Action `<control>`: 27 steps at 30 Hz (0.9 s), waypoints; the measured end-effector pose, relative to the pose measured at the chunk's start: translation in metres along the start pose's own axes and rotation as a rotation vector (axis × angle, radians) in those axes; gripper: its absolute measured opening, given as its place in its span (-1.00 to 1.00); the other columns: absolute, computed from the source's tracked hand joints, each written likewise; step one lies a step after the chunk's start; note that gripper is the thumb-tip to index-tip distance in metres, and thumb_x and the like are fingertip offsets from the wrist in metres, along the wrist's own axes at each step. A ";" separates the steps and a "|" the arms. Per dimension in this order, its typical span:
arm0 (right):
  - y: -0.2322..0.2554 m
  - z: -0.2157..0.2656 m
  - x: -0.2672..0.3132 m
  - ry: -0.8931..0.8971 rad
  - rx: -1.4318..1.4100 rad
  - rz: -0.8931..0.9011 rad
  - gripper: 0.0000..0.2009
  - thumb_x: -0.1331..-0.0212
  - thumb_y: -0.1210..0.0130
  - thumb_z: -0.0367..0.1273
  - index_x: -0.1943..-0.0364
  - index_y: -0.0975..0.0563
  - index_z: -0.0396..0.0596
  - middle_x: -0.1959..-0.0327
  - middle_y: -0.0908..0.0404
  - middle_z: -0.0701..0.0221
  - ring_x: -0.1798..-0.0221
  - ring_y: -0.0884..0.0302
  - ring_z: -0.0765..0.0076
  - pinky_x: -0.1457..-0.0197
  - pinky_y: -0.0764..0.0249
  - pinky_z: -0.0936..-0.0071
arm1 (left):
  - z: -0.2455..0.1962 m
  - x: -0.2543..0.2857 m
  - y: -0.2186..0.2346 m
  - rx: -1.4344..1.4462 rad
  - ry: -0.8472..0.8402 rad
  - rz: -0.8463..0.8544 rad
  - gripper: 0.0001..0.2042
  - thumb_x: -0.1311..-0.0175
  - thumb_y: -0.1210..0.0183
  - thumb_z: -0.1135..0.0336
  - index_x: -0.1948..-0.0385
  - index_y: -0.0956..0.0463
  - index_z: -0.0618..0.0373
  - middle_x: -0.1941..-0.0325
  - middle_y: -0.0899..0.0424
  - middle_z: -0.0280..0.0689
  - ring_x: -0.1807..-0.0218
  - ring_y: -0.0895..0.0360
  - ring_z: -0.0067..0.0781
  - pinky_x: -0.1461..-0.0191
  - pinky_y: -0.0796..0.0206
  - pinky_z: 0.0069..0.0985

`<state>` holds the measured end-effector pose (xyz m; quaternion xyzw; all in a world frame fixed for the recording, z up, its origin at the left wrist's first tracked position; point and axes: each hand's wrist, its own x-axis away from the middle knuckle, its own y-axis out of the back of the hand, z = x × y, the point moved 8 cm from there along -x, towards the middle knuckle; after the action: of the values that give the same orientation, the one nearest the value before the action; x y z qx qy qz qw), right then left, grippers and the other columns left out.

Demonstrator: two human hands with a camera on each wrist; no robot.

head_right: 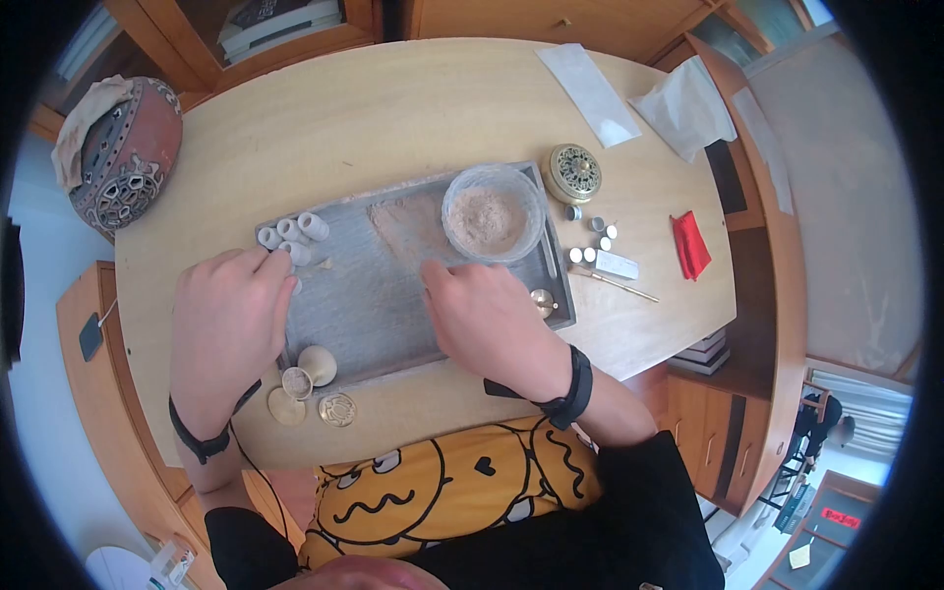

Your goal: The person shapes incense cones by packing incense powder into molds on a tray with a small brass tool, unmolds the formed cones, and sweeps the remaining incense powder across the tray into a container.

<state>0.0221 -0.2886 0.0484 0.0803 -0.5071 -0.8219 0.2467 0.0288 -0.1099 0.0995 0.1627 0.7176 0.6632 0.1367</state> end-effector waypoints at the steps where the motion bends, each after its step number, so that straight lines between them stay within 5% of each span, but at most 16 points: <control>1: -0.001 0.000 -0.003 0.009 0.008 -0.014 -0.89 -0.26 -0.13 -0.43 0.27 -0.50 -0.21 0.63 -0.55 0.11 0.50 -0.58 -0.14 0.40 -0.49 0.07 | 0.000 0.000 0.000 -0.002 0.000 0.005 -0.88 -0.17 -0.24 0.37 0.44 -0.50 0.17 0.48 -0.57 -0.19 0.35 -0.58 -0.09 0.27 -0.38 -0.18; 14: -0.012 0.000 -0.026 0.006 0.023 -0.095 -0.88 -0.24 -0.13 -0.45 0.32 -0.44 -0.22 0.65 -0.53 0.10 0.53 -0.58 -0.15 0.44 -0.51 0.05 | 0.000 0.000 0.001 0.003 0.011 0.009 -0.88 -0.19 -0.24 0.35 0.42 -0.52 0.16 0.47 -0.57 -0.21 0.35 -0.57 -0.08 0.26 -0.38 -0.17; 16: -0.009 0.004 -0.025 0.051 0.012 -0.126 -0.88 0.03 -0.10 -0.58 0.39 -0.41 -0.29 0.66 -0.56 0.05 0.56 -0.60 -0.17 0.49 -0.56 0.10 | 0.000 -0.001 0.001 0.005 0.013 0.008 -0.88 -0.19 -0.24 0.35 0.42 -0.52 0.16 0.47 -0.57 -0.20 0.35 -0.57 -0.08 0.26 -0.38 -0.17; 19: -0.011 0.001 -0.021 0.008 0.011 -0.092 -0.87 -0.23 -0.14 -0.45 0.30 -0.45 -0.22 0.64 -0.55 0.12 0.53 -0.59 -0.12 0.44 -0.52 0.07 | 0.000 -0.001 0.001 0.008 0.017 0.030 -0.88 -0.18 -0.25 0.35 0.42 -0.52 0.17 0.47 -0.57 -0.20 0.35 -0.58 -0.07 0.26 -0.38 -0.17; 23: 0.000 0.005 -0.011 0.008 0.006 -0.131 -0.87 -0.24 -0.14 -0.44 0.27 -0.47 -0.23 0.61 -0.58 0.12 0.53 -0.60 -0.10 0.45 -0.52 0.11 | -0.001 -0.001 0.001 0.001 0.013 0.013 -0.88 -0.18 -0.25 0.36 0.42 -0.52 0.17 0.46 -0.58 -0.20 0.35 -0.58 -0.07 0.26 -0.38 -0.17; 25: 0.009 0.007 -0.002 0.000 0.005 -0.169 -0.87 -0.23 -0.16 -0.45 0.23 -0.49 -0.22 0.57 -0.61 0.14 0.52 -0.61 -0.06 0.45 -0.52 0.15 | -0.006 -0.001 0.006 -0.047 -0.040 -0.074 -0.89 0.13 -0.19 0.55 0.51 -0.49 0.18 0.54 -0.56 -0.22 0.39 -0.61 -0.19 0.33 -0.45 -0.29; 27: 0.019 0.007 0.009 -0.003 -0.003 -0.202 -0.88 -0.23 -0.14 -0.45 0.25 -0.47 -0.20 0.57 -0.61 0.15 0.55 -0.60 -0.06 0.48 -0.53 0.15 | -0.006 -0.001 0.006 -0.042 -0.043 -0.071 -0.89 0.13 -0.19 0.55 0.51 -0.49 0.18 0.54 -0.56 -0.22 0.39 -0.61 -0.19 0.33 -0.45 -0.30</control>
<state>0.0176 -0.2949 0.0692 0.1297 -0.4955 -0.8435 0.1618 0.0271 -0.1154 0.1056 0.1487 0.7058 0.6691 0.1790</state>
